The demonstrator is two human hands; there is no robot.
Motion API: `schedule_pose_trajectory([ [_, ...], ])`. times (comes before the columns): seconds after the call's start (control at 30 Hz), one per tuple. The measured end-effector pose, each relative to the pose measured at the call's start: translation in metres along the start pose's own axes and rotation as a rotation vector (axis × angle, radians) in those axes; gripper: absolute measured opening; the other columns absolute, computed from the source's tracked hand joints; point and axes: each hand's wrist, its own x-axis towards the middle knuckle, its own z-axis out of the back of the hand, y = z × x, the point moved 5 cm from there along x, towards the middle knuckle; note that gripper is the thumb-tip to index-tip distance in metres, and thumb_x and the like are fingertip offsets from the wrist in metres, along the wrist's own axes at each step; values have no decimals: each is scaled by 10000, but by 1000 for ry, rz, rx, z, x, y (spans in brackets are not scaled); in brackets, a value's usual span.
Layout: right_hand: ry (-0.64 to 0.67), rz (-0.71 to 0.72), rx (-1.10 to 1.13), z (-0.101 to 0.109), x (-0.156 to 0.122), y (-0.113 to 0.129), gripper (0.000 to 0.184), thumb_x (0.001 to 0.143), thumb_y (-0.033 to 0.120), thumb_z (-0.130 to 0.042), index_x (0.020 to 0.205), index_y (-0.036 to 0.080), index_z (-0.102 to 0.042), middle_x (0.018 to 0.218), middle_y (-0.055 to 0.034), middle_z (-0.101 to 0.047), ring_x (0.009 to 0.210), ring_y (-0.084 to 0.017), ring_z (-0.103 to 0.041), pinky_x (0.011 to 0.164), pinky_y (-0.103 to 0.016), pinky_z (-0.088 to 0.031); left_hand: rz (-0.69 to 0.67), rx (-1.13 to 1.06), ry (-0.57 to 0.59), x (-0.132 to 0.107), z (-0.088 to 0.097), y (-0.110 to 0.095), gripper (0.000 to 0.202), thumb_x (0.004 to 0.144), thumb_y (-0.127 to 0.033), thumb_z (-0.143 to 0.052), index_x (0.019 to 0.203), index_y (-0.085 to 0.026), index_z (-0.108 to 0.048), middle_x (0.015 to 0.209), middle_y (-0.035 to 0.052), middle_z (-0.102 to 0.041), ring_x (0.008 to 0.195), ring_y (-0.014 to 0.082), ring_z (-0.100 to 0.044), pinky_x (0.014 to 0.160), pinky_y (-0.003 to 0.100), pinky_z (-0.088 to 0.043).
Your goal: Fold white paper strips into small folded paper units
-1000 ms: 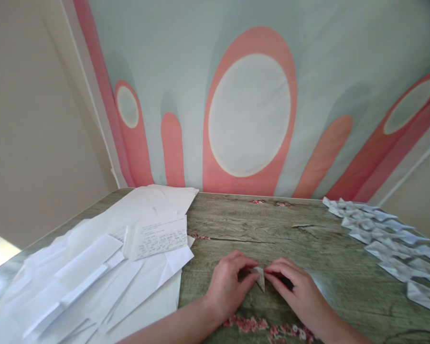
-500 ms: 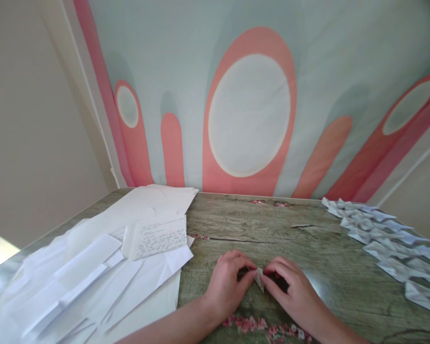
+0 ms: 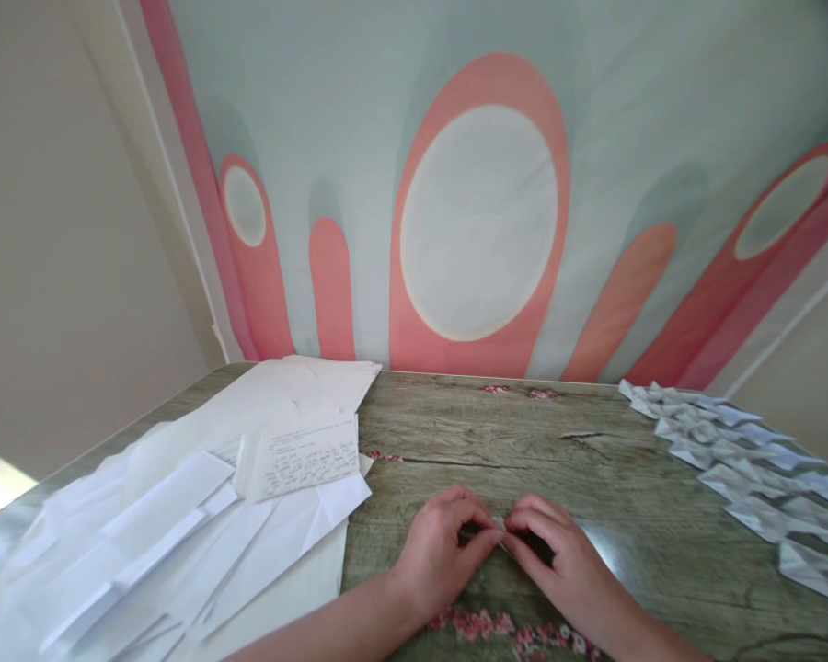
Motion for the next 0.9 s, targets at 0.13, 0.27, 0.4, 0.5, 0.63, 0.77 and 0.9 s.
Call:
schedule_pose_trajectory([
  [0.13,-30,26,-18,2,-1,0,163,895,272,-449,829,222,-591,839,-35,-566,821,-189,-554,738,-320,-435,66,10,-37,0,-1,7,116,748,-148,-625,859,-182,-620,823,7,-599,720,135,-563,678,228,-428],
  [0.27,-39,69,-43,3,-2,2,183,894,291,-458,850,238,-628,833,-32,-572,808,-186,-564,731,-317,-445,80,85,-55,-1,-3,12,245,683,-101,-658,904,-191,-603,840,2,-602,749,152,-558,706,248,-417],
  [0.4,-34,64,-55,2,-2,1,192,895,294,-461,860,246,-644,798,-26,-583,775,-183,-570,708,-310,-450,46,209,-20,0,-3,11,246,649,-152,-709,877,-210,-637,836,11,-612,816,195,-547,769,297,-399],
  [0.5,-33,63,-60,3,-1,1,192,896,295,-462,860,240,-642,791,-28,-593,758,-182,-570,698,-309,-453,21,264,5,0,-3,9,246,657,-178,-723,887,-244,-663,861,14,-615,858,209,-536,798,313,-383],
  [0.63,-45,76,-68,3,-1,2,179,893,299,-467,885,239,-636,813,-31,-597,768,-181,-573,699,-309,-458,22,272,17,0,-3,8,137,739,-205,-671,861,-267,-683,860,9,-620,864,198,-534,796,303,-375],
  [0.77,-48,118,-74,3,-1,3,192,892,325,-467,881,239,-637,818,-35,-599,769,-180,-574,702,-312,-464,19,264,24,-1,-3,8,86,782,-217,-632,829,-264,-687,841,3,-625,846,187,-537,787,294,-371],
  [0.9,-34,129,-76,2,-1,2,196,899,311,-461,850,239,-637,801,-29,-594,755,-174,-563,692,-314,-456,18,256,23,0,-3,5,72,777,-219,-643,812,-264,-687,835,-4,-624,845,183,-537,788,292,-366],
])
